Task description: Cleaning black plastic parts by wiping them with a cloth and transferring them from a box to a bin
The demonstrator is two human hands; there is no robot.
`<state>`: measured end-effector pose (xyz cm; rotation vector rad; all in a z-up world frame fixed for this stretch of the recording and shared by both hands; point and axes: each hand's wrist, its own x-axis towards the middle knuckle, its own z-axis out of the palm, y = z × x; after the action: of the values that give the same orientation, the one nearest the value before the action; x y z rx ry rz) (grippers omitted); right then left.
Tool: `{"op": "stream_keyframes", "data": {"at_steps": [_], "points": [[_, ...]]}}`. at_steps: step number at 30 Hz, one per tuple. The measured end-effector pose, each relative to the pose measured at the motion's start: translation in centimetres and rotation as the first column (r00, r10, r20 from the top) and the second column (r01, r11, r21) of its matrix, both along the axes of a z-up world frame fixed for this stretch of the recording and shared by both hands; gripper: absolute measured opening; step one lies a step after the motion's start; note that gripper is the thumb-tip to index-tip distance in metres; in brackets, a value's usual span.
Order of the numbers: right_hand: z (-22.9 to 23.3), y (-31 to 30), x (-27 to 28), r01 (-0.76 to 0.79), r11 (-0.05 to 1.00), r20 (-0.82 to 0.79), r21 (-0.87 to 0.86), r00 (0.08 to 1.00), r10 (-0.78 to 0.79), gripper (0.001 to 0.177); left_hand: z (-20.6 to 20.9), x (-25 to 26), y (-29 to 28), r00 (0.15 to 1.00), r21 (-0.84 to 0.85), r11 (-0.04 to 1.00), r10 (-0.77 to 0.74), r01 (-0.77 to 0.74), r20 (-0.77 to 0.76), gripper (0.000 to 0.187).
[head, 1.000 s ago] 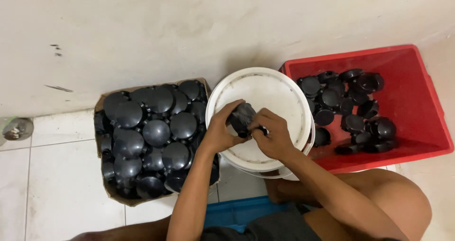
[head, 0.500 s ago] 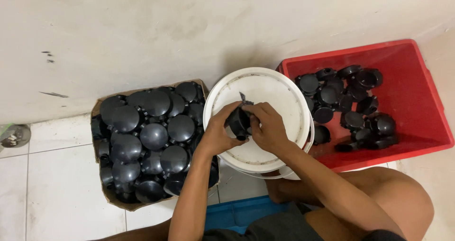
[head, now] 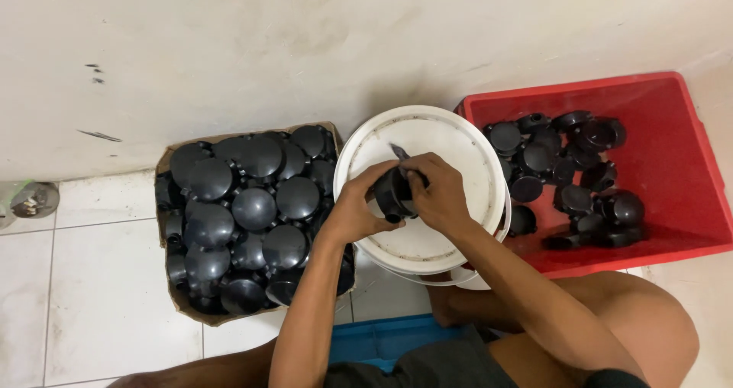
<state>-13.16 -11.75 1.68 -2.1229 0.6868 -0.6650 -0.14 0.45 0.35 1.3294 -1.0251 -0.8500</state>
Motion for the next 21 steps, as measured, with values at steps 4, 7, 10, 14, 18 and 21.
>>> {"op": "stream_keyframes", "data": {"at_steps": [4, 7, 10, 14, 18, 21], "points": [[0.0, 1.6, -0.9, -0.097, 0.992, 0.144, -0.079, 0.984, 0.108, 0.028, -1.0, 0.0, 0.1, 0.998, 0.027, 0.999, 0.031, -0.033, 0.052, 0.092], [-0.5, 1.4, -2.2, -0.172, 0.984, 0.209, -0.052, 0.961, 0.179, 0.029, -0.3, 0.0, 0.0, 0.998, -0.008, 0.999, 0.035, -0.034, 0.043, 0.091], [-1.9, 0.3, -3.4, -0.222, 0.975, 0.100, -0.007, 0.970, 0.222, 0.016, -1.0, -0.2, 0.1, 0.999, -0.038, 0.999, 0.015, -0.017, -0.052, 0.095], [-1.8, -1.3, -3.5, -0.037, 0.982, -0.204, 0.187, 0.976, 0.076, 0.015, -1.7, 0.0, 0.3, 0.986, -0.051, 0.997, 0.048, -0.057, -0.161, 0.094], [-1.8, -3.3, -3.8, 0.208, 0.856, -0.265, 0.472, 0.960, -0.087, 0.027, -2.1, 0.1, 0.5, 0.971, -0.083, 0.982, 0.154, -0.172, -0.185, 0.090], [-3.4, -5.7, -4.6, 0.180, 0.915, -0.275, 0.362, 0.958, -0.080, 0.039, -4.7, 0.5, -0.2, 0.955, -0.114, 0.968, 0.194, -0.223, -0.223, 0.093]]}}
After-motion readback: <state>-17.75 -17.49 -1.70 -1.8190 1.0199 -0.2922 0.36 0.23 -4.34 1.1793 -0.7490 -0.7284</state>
